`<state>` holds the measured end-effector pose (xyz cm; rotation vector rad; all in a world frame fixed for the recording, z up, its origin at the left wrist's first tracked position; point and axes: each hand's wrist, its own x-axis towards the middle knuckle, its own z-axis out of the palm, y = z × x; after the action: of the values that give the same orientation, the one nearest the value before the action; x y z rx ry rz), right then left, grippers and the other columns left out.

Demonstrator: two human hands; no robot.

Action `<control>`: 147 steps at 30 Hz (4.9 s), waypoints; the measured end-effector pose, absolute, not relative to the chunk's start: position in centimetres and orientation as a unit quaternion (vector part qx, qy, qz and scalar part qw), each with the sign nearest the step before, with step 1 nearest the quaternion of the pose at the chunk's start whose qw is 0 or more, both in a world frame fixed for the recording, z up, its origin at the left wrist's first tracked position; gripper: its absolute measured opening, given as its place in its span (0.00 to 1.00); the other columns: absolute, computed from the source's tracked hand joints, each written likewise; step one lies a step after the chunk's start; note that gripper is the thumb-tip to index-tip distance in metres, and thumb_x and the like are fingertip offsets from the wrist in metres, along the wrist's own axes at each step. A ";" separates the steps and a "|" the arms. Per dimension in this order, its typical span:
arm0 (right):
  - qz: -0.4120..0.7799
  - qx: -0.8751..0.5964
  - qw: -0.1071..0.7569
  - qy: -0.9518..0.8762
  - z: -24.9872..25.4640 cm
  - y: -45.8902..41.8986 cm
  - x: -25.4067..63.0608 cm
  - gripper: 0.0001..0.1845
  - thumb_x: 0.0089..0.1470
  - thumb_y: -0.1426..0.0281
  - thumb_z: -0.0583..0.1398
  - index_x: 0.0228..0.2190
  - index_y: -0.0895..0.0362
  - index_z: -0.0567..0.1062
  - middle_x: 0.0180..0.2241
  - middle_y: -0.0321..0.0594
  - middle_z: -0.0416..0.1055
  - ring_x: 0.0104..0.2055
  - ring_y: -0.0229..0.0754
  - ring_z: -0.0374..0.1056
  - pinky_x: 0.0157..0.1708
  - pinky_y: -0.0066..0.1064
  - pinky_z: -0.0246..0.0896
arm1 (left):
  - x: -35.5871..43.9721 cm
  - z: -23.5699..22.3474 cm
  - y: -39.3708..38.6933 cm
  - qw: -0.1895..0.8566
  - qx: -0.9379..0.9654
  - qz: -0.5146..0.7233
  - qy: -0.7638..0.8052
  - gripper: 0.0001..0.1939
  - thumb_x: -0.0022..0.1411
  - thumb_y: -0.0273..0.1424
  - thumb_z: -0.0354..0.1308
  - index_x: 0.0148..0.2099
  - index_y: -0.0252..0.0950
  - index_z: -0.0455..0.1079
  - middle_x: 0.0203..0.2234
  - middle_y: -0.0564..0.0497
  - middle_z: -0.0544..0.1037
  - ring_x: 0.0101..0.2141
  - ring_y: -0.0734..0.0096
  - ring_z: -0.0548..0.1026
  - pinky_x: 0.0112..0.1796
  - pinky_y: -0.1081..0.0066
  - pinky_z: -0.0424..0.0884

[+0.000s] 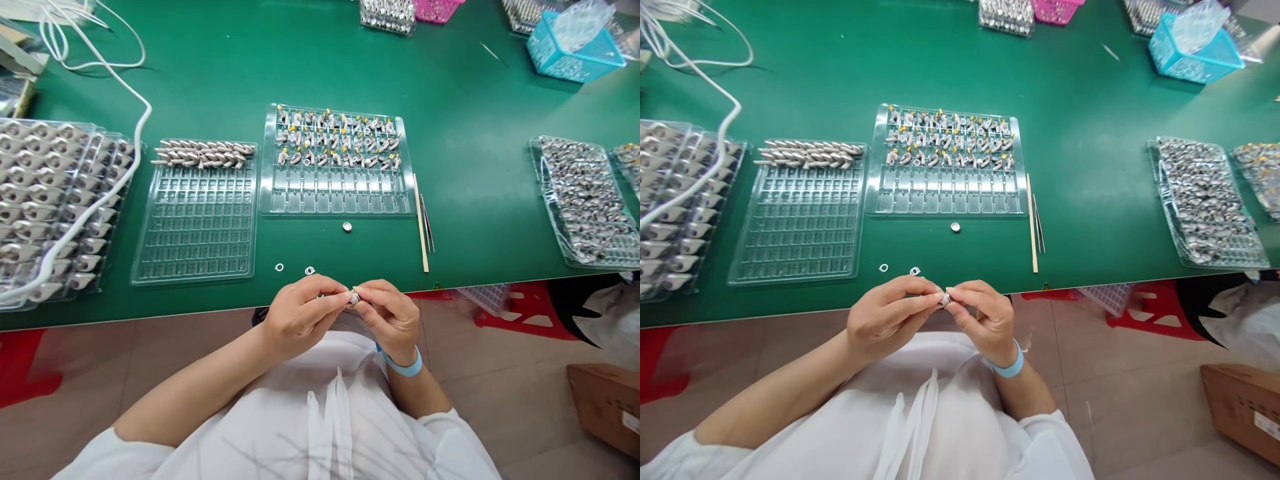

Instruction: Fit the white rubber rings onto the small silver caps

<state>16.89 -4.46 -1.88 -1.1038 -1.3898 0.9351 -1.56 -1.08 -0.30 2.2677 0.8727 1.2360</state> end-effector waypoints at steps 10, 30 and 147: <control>0.386 -0.463 0.532 -0.595 -2.0 -4.3 17.0 0.13 0.54 0.74 0.64 0.42 0.48 0.80 0.36 0.40 0.79 0.36 0.42 0.75 0.32 0.33 0.73 | -1.5 -0.4 -1.2 0.202 0.808 0.443 0.331 0.08 0.63 0.21 0.58 0.43 0.37 0.72 0.32 0.49 0.80 0.32 0.73 0.79 0.32 0.76 0.76; 0.360 -0.439 0.538 -0.623 -2.6 -4.3 17.3 0.18 0.53 0.75 0.65 0.45 0.45 0.79 0.37 0.40 0.79 0.37 0.43 0.76 0.34 0.35 0.74 | -0.9 0.0 -1.7 0.232 0.770 0.479 0.351 0.09 0.59 0.18 0.61 0.41 0.34 0.74 0.31 0.48 0.82 0.30 0.74 0.79 0.32 0.77 0.76; 0.126 -0.457 0.432 -0.768 -2.8 -4.1 15.4 0.19 0.58 0.78 0.57 0.51 0.59 0.71 0.29 0.44 0.73 0.27 0.41 0.68 0.25 0.32 0.66 | -1.1 -3.1 -1.2 0.094 0.843 0.421 0.320 0.13 0.61 0.16 0.51 0.46 0.33 0.65 0.31 0.44 0.79 0.30 0.70 0.76 0.29 0.72 0.75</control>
<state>15.45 -4.09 -2.76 -1.1387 -1.9137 0.3147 -1.07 -1.18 -3.12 2.5017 0.9496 1.2497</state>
